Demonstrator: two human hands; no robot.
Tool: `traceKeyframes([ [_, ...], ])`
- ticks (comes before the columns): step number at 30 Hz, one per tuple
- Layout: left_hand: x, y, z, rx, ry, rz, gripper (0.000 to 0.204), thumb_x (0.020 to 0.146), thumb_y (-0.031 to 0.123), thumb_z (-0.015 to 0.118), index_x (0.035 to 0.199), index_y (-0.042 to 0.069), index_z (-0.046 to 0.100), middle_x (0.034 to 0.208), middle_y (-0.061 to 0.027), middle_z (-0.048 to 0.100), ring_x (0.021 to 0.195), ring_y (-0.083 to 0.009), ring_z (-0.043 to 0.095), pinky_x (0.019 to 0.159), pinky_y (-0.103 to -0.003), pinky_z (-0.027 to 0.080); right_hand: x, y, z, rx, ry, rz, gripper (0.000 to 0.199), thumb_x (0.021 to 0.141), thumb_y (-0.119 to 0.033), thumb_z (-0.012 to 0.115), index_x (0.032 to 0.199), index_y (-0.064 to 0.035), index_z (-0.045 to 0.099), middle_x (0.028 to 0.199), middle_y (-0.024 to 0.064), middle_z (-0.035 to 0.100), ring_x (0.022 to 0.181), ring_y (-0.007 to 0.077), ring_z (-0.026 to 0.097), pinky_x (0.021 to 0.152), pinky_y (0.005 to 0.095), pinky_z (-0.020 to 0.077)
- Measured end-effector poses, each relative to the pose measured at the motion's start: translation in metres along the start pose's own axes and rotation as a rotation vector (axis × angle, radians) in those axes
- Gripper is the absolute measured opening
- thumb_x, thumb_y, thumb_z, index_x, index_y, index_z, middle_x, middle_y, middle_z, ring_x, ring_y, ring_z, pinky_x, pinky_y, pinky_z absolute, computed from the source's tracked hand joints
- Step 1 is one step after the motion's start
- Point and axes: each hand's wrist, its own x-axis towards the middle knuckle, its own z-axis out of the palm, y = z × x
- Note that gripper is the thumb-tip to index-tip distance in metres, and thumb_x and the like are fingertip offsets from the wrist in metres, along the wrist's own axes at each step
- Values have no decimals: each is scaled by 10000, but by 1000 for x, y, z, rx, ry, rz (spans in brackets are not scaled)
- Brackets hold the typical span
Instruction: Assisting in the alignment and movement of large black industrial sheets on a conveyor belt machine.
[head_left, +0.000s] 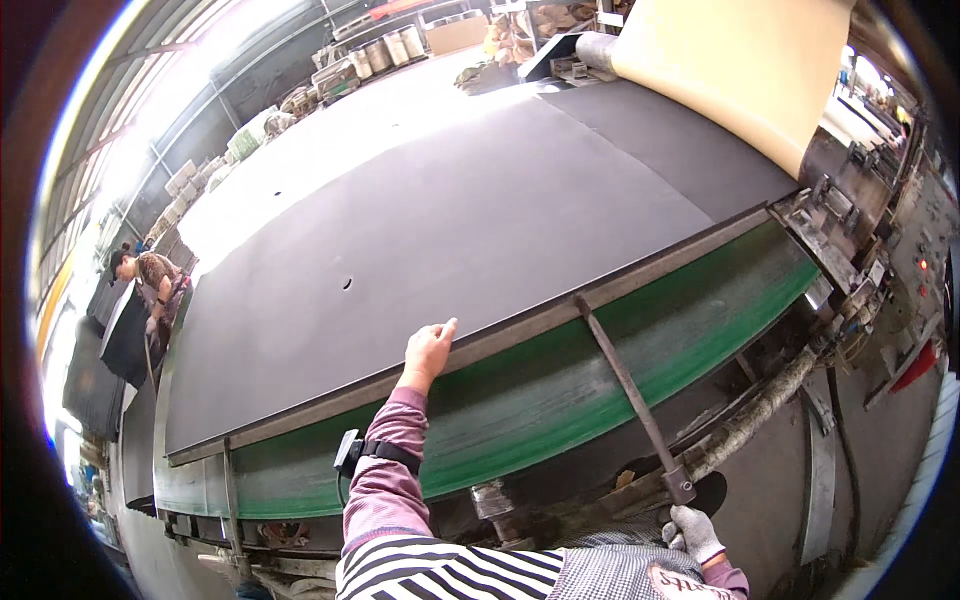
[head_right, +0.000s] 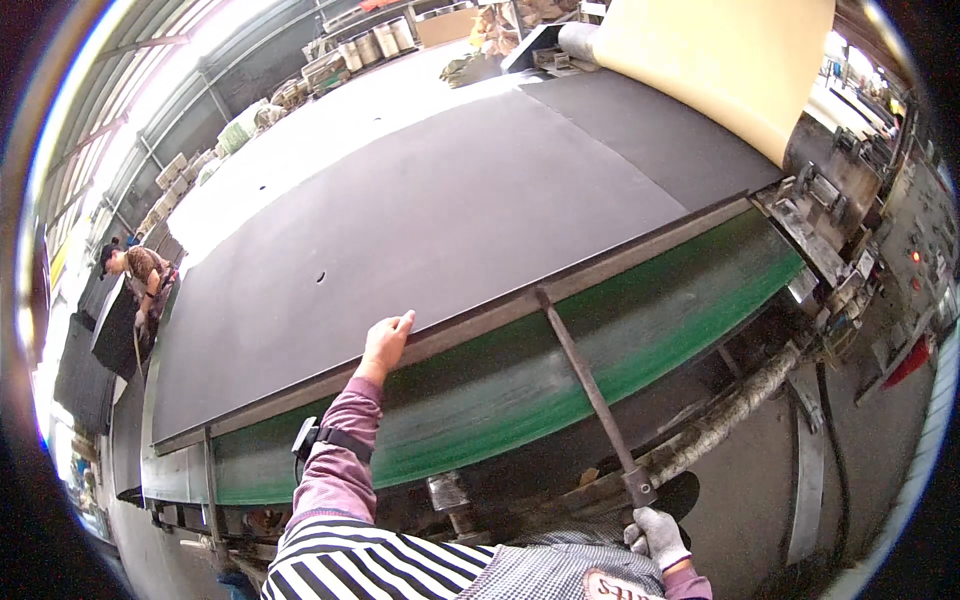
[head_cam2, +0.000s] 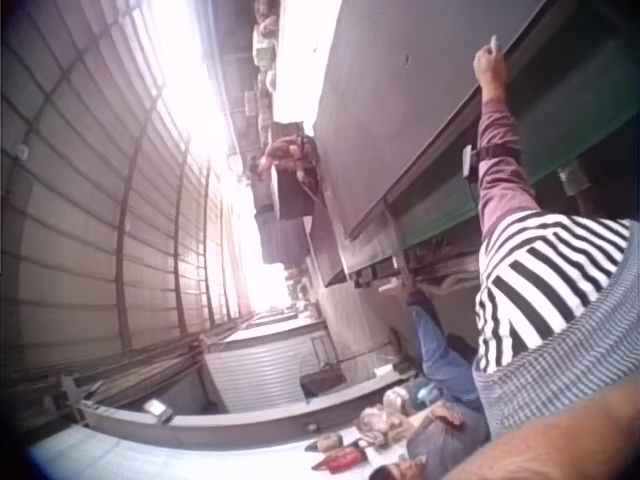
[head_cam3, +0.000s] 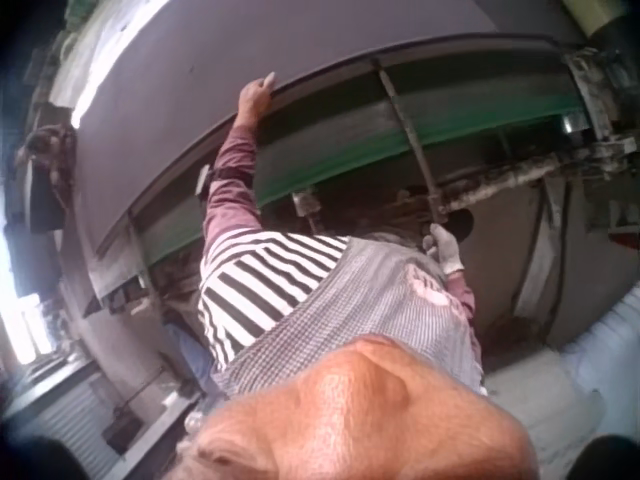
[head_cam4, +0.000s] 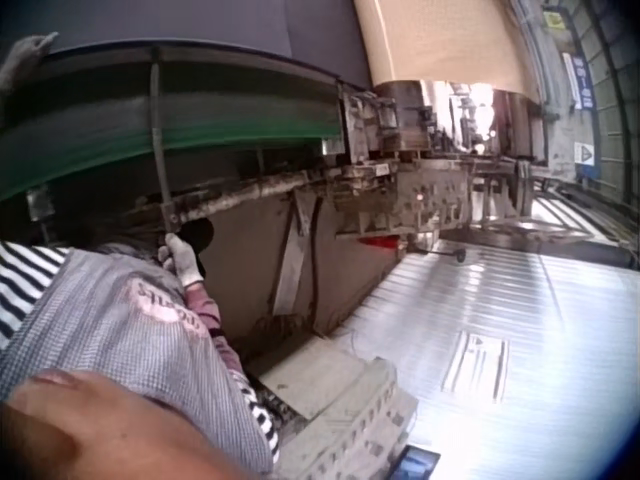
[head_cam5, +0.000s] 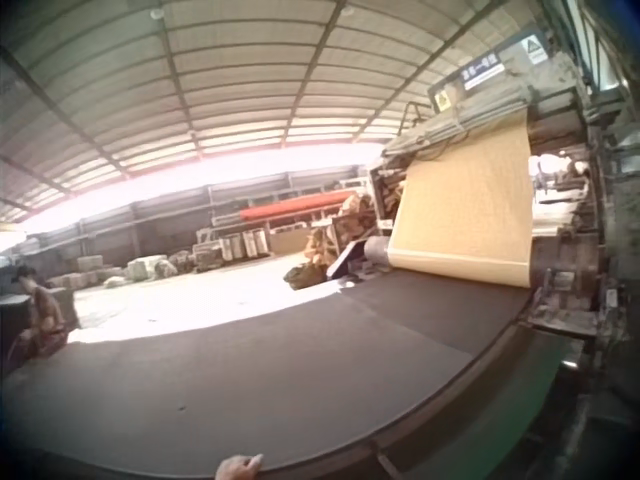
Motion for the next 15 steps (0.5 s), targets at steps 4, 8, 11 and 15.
traceKeyframes([
  [4, -16, -61, -14, 632, 295, 304, 206, 885, 186, 500, 1009, 134, 657, 709, -107, 628, 712, -245, 641, 638, -404, 520, -7, -1, -2, -56, 13, -3, 238, 895, -284, 553, 871, -52, 601, 631, 52, 610, 423, 109, 503, 390, 220, 397],
  [8, -31, -163, -29, 430, 316, -424, 517, 932, 387, 461, 647, -13, 624, 698, -215, 623, 679, -401, 609, 628, -490, 477, -10, -4, -4, -79, -52, -35, 246, 923, -288, 528, 883, -64, 623, 642, 41, 628, 422, 79, 502, 393, 206, 406],
  [11, -30, -191, -20, 561, 134, 7, 479, 905, 367, 505, 676, -28, 649, 692, -220, 604, 708, -384, 590, 700, -463, 468, -12, -7, -6, 70, -96, 67, 272, 912, -316, 563, 859, -59, 633, 623, 33, 627, 395, 72, 494, 376, 211, 408],
  [15, -20, -133, 8, 264, 242, -118, 446, 875, 382, 540, 689, -6, 658, 672, -194, 608, 676, -357, 590, 656, -462, 466, -9, -5, -10, 61, -141, 93, 254, 906, -329, 573, 875, -84, 633, 626, 9, 618, 389, 71, 478, 371, 213, 389],
])
